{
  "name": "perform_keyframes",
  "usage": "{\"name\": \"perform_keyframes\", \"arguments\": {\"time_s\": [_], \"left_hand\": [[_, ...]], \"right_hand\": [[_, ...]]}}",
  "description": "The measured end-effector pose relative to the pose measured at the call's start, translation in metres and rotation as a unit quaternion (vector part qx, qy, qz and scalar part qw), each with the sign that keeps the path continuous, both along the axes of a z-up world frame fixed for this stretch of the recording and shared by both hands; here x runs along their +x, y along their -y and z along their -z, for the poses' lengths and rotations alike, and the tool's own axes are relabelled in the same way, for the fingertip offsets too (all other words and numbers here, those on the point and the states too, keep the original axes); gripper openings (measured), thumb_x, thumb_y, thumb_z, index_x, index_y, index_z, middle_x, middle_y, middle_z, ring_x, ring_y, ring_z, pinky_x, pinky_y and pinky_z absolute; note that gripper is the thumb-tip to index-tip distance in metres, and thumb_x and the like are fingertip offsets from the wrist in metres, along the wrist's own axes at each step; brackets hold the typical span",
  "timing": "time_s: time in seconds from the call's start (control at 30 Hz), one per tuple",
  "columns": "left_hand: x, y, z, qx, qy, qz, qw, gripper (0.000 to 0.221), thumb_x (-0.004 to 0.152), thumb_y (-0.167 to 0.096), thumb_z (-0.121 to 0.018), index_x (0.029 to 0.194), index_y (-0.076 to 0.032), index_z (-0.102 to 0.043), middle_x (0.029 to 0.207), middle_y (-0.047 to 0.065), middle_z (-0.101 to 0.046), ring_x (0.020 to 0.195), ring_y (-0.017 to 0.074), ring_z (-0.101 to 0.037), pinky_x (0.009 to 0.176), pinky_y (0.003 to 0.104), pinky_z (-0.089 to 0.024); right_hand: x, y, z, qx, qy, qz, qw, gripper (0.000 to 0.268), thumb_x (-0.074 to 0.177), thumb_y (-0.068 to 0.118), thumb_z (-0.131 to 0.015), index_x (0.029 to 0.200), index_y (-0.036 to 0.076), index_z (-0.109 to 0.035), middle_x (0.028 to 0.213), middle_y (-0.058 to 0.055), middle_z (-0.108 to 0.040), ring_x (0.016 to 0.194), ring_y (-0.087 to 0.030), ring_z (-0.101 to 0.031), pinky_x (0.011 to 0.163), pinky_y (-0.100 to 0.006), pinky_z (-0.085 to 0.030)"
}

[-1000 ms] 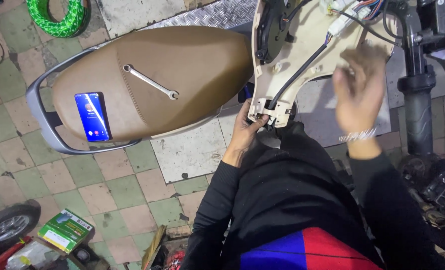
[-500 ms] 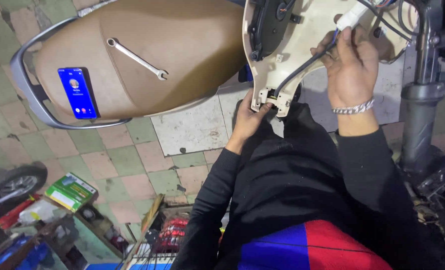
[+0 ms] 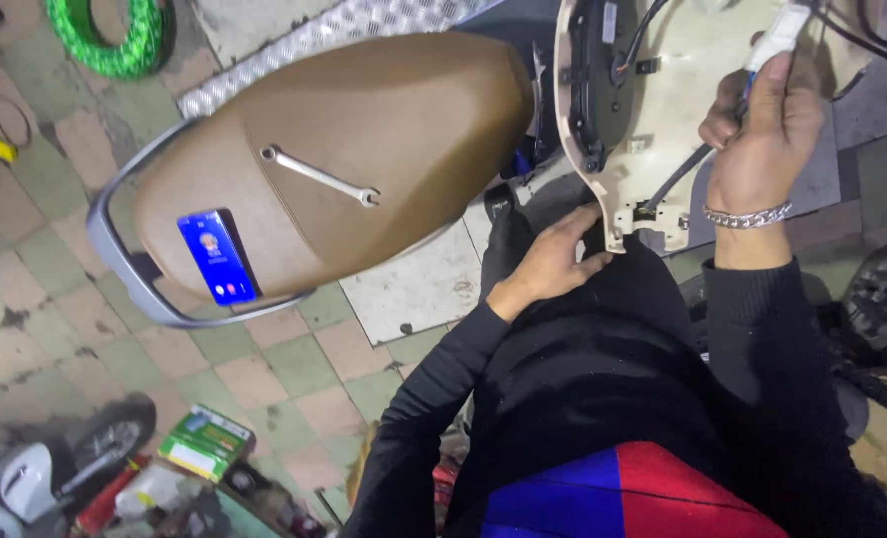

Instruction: Removing plastic panels and disconnecting electrical wiring harnesses from a scooter's handlebar assembly.

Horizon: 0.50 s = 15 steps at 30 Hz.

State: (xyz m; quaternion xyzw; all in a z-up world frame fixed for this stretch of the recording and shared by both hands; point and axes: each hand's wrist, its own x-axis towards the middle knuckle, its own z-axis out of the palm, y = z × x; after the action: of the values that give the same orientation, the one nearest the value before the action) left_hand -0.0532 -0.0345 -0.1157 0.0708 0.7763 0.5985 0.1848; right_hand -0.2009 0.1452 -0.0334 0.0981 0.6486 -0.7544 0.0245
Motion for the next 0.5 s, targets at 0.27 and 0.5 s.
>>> {"name": "perform_keyframes", "arguments": {"time_s": [0.27, 0.5], "left_hand": [[-0.08, 0.036, -0.099, -0.116, -0.021, 0.196, 0.973, 0.023, 0.092, -0.026, -0.065, 0.106, -0.012, -0.076, 0.107, 0.004, -0.079, 0.095, 0.0266, -0.074, 0.083, 0.039, -0.056], [-0.198, -0.014, -0.087, -0.012, -0.138, -0.013, 0.99, 0.065, 0.097, -0.063, -0.039, 0.139, -0.015, -0.05, 0.112, 0.005, -0.075, 0.091, 0.02, -0.075, 0.076, 0.035, -0.057]], "right_hand": [[0.0, 0.0, -0.023, -0.041, 0.006, -0.02, 0.999, 0.02, 0.114, 0.027, -0.051, 0.122, 0.01, -0.059, 0.118, -0.008, -0.065, 0.102, -0.016, -0.072, 0.055, -0.021, -0.039], [0.003, -0.001, -0.027, -0.091, 0.032, -0.005, 0.995, 0.015, 0.116, 0.014, -0.044, 0.113, 0.009, -0.058, 0.124, -0.008, -0.067, 0.106, -0.016, -0.071, 0.062, -0.025, -0.047]]}}
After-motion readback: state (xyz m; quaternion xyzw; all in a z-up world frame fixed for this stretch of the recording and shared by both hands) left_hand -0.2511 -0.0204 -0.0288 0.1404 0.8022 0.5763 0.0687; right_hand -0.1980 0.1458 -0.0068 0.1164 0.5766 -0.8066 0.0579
